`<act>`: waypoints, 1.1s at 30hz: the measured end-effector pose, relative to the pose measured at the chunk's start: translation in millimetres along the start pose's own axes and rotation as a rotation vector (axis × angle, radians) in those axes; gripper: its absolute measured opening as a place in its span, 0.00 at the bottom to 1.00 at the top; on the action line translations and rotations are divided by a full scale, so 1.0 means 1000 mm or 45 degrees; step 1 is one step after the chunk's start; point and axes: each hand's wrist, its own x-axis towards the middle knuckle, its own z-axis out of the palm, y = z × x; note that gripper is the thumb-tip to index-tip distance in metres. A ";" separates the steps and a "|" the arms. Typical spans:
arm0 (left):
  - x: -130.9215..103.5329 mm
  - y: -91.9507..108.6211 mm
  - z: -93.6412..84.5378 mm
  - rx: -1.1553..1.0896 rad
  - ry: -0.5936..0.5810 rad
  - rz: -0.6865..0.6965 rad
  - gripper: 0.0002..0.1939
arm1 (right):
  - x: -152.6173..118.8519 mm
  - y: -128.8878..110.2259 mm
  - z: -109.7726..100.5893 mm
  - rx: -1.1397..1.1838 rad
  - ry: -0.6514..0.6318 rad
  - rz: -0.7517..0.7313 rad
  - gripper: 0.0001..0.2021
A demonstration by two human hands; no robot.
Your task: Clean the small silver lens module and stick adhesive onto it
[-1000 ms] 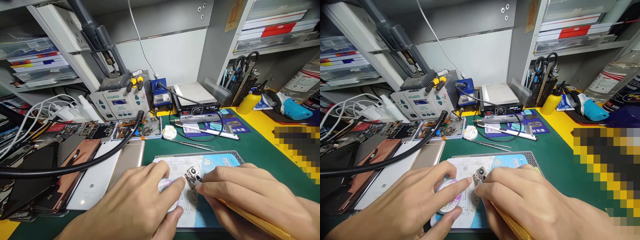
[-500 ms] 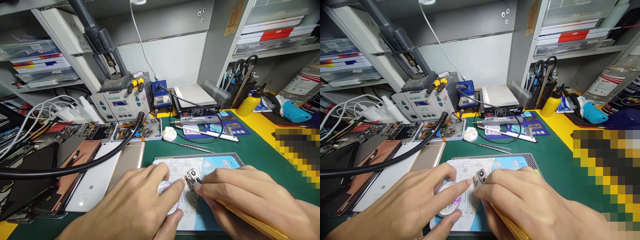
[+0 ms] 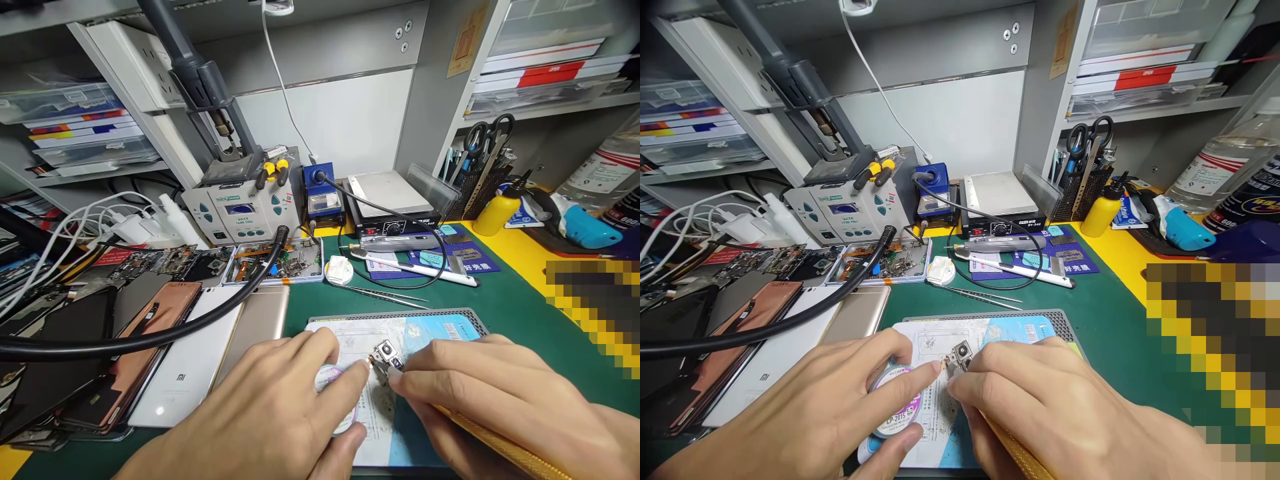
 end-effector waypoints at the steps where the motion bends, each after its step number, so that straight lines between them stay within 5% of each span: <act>1: 0.000 0.000 0.000 0.001 0.002 0.001 0.14 | 0.000 0.000 0.000 0.005 0.002 -0.002 0.11; 28: -0.003 0.006 -0.002 -0.007 0.000 -0.052 0.18 | 0.001 -0.002 0.001 -0.057 0.014 0.069 0.10; 33: -0.002 0.004 -0.003 0.025 0.013 0.001 0.18 | 0.005 0.005 -0.006 -0.057 -0.022 -0.052 0.09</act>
